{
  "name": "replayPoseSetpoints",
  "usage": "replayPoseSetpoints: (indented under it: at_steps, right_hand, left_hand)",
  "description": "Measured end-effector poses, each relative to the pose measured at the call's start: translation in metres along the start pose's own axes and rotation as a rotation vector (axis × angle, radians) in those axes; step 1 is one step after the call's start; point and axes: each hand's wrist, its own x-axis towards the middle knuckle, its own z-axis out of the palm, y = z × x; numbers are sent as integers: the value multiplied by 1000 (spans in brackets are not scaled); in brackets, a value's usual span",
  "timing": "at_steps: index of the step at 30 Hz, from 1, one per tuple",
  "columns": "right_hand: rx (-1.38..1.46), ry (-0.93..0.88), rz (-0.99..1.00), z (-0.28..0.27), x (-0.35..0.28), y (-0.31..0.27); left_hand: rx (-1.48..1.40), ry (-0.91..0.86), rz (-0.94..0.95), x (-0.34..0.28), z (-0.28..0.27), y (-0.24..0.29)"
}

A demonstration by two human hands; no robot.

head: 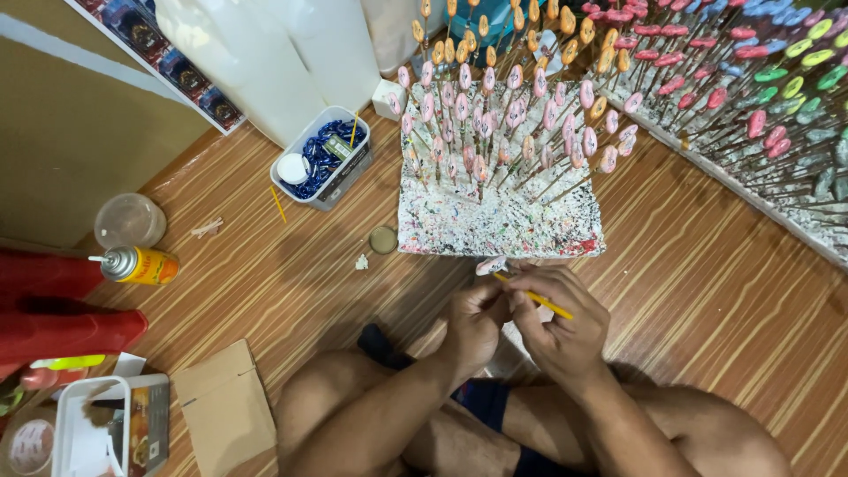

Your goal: Painting fine details on fishing lures using a small brush

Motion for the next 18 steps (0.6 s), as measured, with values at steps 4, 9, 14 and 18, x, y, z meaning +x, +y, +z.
replayPoseSetpoints:
  at_steps: [4, 9, 14, 18]
  right_hand:
    - [9, -49, -41, 2, 3, -16]
    - [1, -68, 74, -16, -13, 23]
    - [-69, -198, 74, -24, 11, 24]
    - [-88, -216, 51, -13, 3, 42]
  left_hand:
    - [-5, -11, 70, 0, -14, -11]
    - [205, -174, 152, 8, -4, 62]
    - [258, 156, 280, 22, -14, 61]
    - [274, 103, 396, 25, -14, 63]
